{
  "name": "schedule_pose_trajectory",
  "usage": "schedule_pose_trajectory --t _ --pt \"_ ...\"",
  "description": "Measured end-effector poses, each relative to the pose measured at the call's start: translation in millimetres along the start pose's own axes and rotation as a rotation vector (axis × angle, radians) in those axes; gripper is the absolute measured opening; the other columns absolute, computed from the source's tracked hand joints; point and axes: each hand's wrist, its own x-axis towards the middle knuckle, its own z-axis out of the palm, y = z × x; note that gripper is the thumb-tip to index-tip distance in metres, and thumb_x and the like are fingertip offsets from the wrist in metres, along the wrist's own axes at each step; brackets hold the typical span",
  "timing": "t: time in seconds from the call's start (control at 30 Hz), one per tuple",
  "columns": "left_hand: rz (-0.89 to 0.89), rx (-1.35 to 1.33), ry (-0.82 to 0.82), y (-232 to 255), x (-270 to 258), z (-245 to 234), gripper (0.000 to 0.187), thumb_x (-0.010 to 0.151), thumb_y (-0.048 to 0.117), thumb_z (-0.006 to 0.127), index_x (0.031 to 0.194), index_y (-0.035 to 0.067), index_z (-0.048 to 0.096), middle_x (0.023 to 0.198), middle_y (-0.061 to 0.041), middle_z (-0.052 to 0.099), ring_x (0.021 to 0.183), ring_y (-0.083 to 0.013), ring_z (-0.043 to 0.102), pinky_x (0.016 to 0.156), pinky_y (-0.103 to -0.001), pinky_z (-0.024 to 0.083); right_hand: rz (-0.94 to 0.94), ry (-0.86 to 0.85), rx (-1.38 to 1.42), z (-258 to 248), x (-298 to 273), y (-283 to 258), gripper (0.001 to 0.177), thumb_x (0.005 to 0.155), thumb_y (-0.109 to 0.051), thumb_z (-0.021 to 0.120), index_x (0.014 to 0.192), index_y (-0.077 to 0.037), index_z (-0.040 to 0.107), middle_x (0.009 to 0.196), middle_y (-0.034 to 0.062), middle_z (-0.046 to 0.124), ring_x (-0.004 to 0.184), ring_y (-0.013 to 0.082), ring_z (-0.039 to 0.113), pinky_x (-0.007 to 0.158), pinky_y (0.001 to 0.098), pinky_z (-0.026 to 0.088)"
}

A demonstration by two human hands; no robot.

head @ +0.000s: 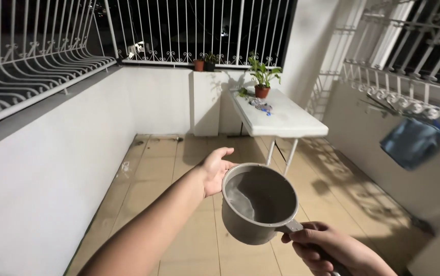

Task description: Filling a pot with water, pruning plant leaves with scissors, and organizing potted plants on a balcony table.

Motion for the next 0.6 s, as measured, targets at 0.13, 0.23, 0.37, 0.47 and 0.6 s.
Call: schedule_pose_trajectory --t 0.13,0.23,0.37,0.47,0.6 --pt "0.001 0.008 0.090 59 86 -57 0.079 0.095 0.053 0.044 0.130 -0.017 0.057 0.126 -0.028 0.068 0.118 -0.0331 0.065 0.106 -0.047 0.048 0.041 0.060 -0.036 -36 100 -69 0.031 0.097 -0.019 0.057 0.111 0.009 0.062 0.054 0.0037 0.041 0.037 0.0120 0.036 0.036 0.0281 0.032" --pt "0.003 -0.002 0.106 102 153 -106 0.079 0.095 0.053 0.044 0.129 -0.017 0.057 0.128 -0.028 0.068 0.120 -0.0332 0.065 0.106 -0.047 0.049 0.045 0.085 -0.033 -65 179 -111 0.036 0.098 -0.023 0.056 0.110 0.010 0.063 0.054 0.0037 0.041 0.038 0.0110 0.037 0.035 0.0270 0.032" --pt "-0.061 -0.019 0.048 160 252 -177 0.082 0.094 0.056 0.045 0.127 -0.017 0.058 0.124 -0.028 0.068 0.117 -0.0337 0.065 0.106 -0.047 0.049 0.053 0.059 -0.013 -108 283 -164 0.039 0.097 -0.026 0.056 0.112 0.009 0.063 0.055 0.0054 0.045 0.037 0.0138 0.039 0.035 0.0283 0.034" --pt "-0.102 -0.019 -0.014 201 326 -221 0.086 0.092 0.060 0.046 0.124 -0.019 0.060 0.121 -0.028 0.069 0.114 -0.0340 0.066 0.105 -0.046 0.049 0.055 0.076 -0.002 -142 358 -199 0.039 0.097 -0.028 0.057 0.112 0.008 0.061 0.054 0.0071 0.046 0.037 0.0158 0.041 0.035 0.0297 0.035" --pt "-0.119 0.032 0.055 260 425 -250 0.083 0.091 0.057 0.047 0.122 -0.018 0.061 0.121 -0.029 0.069 0.112 -0.0349 0.067 0.104 -0.048 0.050 0.053 0.116 0.005 -200 450 -255 0.040 0.098 -0.028 0.058 0.114 0.009 0.060 0.055 0.0072 0.048 0.038 0.0159 0.044 0.036 0.0298 0.036"
